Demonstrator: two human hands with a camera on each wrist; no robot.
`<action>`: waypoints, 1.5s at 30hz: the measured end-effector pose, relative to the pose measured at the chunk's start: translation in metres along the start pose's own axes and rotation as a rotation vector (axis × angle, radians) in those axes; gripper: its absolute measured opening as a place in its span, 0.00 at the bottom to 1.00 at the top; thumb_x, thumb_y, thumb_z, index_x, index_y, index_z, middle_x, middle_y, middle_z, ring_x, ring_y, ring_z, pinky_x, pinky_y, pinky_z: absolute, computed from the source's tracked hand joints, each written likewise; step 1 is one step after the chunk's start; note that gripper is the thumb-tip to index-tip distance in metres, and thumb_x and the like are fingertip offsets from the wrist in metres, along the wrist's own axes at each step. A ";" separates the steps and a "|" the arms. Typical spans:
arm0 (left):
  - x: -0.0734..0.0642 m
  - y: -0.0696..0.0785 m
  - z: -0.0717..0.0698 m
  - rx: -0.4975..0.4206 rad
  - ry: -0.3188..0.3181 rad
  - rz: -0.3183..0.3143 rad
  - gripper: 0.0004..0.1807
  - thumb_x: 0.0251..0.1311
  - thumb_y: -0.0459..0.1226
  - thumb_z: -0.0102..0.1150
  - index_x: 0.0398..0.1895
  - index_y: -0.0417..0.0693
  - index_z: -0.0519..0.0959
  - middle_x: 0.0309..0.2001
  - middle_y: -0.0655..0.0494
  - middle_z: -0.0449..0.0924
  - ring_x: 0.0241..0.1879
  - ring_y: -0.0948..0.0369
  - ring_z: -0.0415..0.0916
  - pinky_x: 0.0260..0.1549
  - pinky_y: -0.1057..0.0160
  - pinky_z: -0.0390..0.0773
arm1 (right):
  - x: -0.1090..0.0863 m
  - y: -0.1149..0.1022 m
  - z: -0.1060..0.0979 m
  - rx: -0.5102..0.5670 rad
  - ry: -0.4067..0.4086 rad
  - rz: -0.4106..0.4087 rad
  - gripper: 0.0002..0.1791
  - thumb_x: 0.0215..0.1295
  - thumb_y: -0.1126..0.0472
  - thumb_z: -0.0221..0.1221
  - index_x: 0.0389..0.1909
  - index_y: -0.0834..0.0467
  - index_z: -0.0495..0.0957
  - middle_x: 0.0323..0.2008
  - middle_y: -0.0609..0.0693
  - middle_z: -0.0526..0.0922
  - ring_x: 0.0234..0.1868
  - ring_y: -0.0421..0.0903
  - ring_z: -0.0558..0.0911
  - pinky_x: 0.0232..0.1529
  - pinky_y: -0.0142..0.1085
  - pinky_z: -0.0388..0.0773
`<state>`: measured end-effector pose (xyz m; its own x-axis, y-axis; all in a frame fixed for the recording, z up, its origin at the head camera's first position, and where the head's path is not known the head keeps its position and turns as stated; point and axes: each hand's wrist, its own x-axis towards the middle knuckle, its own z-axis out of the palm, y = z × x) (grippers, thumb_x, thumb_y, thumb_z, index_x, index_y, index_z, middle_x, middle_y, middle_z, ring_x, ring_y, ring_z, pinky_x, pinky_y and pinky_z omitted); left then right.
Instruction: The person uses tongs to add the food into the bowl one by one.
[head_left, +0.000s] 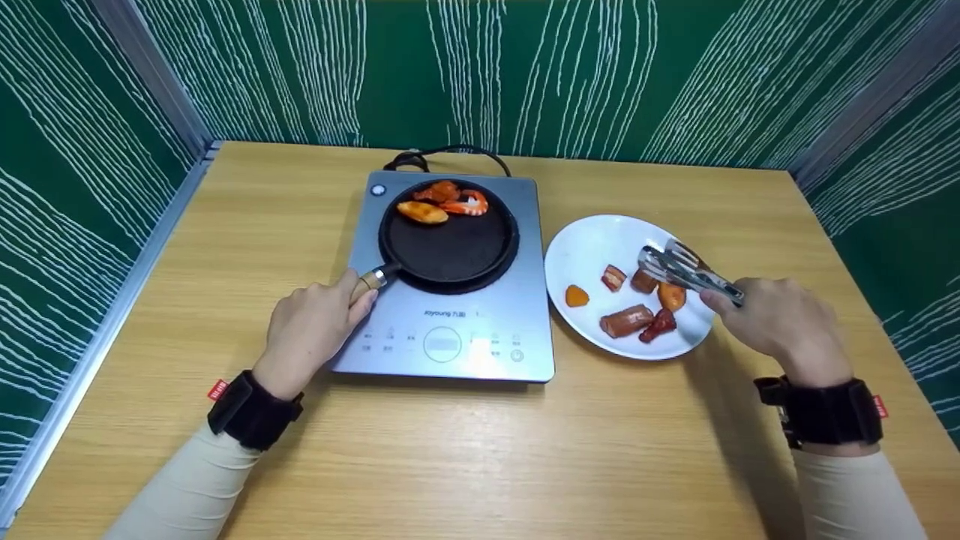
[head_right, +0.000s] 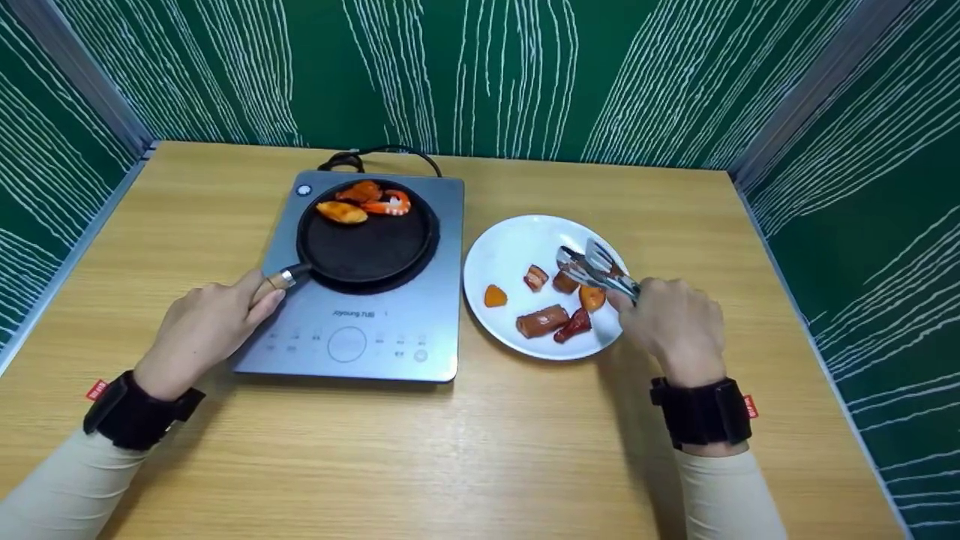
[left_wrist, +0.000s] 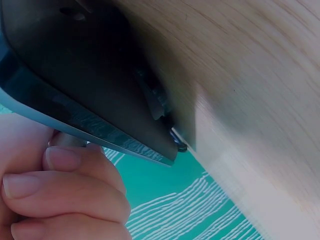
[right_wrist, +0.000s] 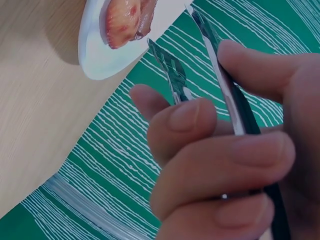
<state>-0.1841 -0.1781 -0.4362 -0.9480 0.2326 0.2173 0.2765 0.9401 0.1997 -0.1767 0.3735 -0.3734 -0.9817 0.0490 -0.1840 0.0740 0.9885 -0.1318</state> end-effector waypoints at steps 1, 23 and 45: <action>0.000 0.000 0.000 0.001 -0.001 -0.001 0.21 0.78 0.52 0.57 0.37 0.42 0.73 0.17 0.53 0.62 0.16 0.51 0.69 0.14 0.54 0.65 | 0.000 -0.001 0.001 0.001 -0.008 0.000 0.49 0.74 0.24 0.47 0.52 0.70 0.80 0.26 0.58 0.70 0.29 0.56 0.72 0.27 0.43 0.62; 0.000 0.001 0.000 0.001 -0.019 -0.010 0.21 0.78 0.52 0.57 0.38 0.43 0.72 0.18 0.53 0.63 0.16 0.51 0.68 0.14 0.55 0.64 | 0.014 -0.017 0.012 -0.041 0.007 -0.017 0.48 0.76 0.27 0.50 0.64 0.73 0.75 0.25 0.57 0.70 0.31 0.59 0.75 0.29 0.46 0.66; 0.000 0.001 0.000 0.013 -0.008 -0.005 0.21 0.79 0.51 0.57 0.37 0.42 0.72 0.18 0.55 0.59 0.16 0.53 0.67 0.15 0.57 0.61 | 0.016 -0.019 0.022 -0.072 0.049 0.011 0.41 0.77 0.36 0.57 0.65 0.72 0.76 0.20 0.55 0.67 0.28 0.59 0.75 0.27 0.44 0.65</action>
<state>-0.1835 -0.1774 -0.4358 -0.9505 0.2299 0.2090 0.2698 0.9443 0.1885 -0.1900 0.3522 -0.3949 -0.9885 0.0647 -0.1368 0.0734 0.9955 -0.0594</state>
